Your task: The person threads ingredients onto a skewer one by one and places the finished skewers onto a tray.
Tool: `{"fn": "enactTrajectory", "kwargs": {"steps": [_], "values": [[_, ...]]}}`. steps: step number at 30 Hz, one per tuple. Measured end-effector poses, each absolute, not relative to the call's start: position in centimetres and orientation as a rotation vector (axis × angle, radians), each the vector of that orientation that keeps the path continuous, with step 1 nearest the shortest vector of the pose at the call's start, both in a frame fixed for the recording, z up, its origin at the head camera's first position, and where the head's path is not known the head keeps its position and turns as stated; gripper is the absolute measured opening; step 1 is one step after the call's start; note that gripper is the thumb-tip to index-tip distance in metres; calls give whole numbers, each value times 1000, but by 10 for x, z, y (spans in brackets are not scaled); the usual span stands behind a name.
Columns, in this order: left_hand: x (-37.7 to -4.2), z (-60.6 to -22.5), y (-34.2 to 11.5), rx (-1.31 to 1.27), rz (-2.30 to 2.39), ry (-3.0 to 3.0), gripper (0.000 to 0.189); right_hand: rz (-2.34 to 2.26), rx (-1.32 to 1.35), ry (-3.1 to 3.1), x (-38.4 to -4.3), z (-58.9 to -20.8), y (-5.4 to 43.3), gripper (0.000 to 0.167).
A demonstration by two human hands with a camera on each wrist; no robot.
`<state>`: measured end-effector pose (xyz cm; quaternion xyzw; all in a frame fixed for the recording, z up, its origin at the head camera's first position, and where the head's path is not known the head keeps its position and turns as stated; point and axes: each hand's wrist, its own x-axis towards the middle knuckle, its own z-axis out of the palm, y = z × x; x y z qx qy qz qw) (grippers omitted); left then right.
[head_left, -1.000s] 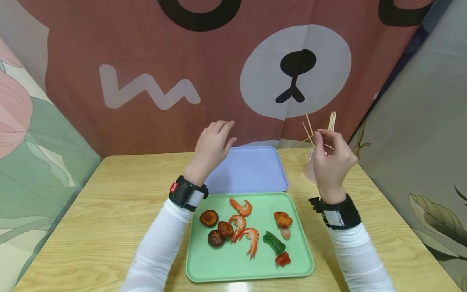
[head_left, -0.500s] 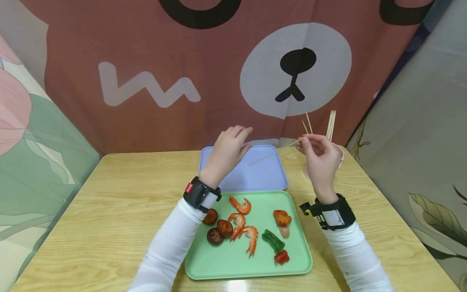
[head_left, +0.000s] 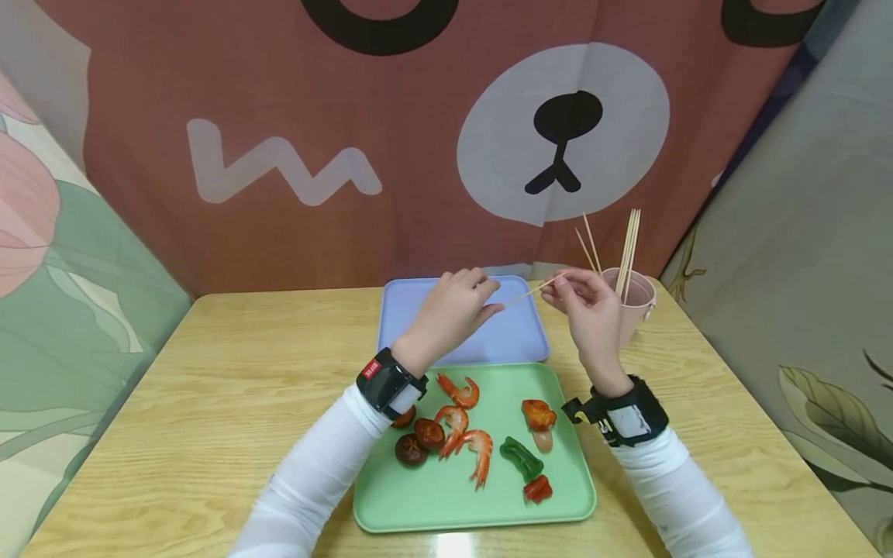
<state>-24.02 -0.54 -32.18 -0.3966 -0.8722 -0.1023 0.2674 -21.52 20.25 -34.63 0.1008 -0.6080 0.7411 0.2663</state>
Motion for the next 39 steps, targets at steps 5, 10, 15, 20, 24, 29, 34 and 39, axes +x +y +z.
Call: {"fn": "enactTrajectory", "kwargs": {"steps": [5, 10, 15, 20, 24, 29, 34, 39], "values": [[-237, -326, -4, -1120, -249, -2325, 22, 2055, 230, -1651, -213, -347, 198, 23], [-235, -330, -3, -1135, -256, -2295, 11, 2104, 228, -1675, -211, -348, 196, 27], [-233, -331, -2, -1118, -242, -2314, 9, 2123, 241, -1698, -212, -349, 194, 32], [-231, -329, -3, -1096, -209, -2340, 9, 2117, 267, -1701, -213, -349, 192, 27], [-229, -328, -5, -1086, -195, -2362, 10, 2064, 287, -1727, -213, -348, 189, 28], [-225, -329, -8, -1049, -395, -2401, 8, 2039, 297, -1776, -212, -350, 188, 33], [-222, -329, -10, -996, -682, -2346, 10, 1980, 328, -1879, -211, -351, 192, 33], [-220, -326, -12, -958, -952, -2198, 10, 1922, 379, -1983, -207, -355, 197, 35]]}}
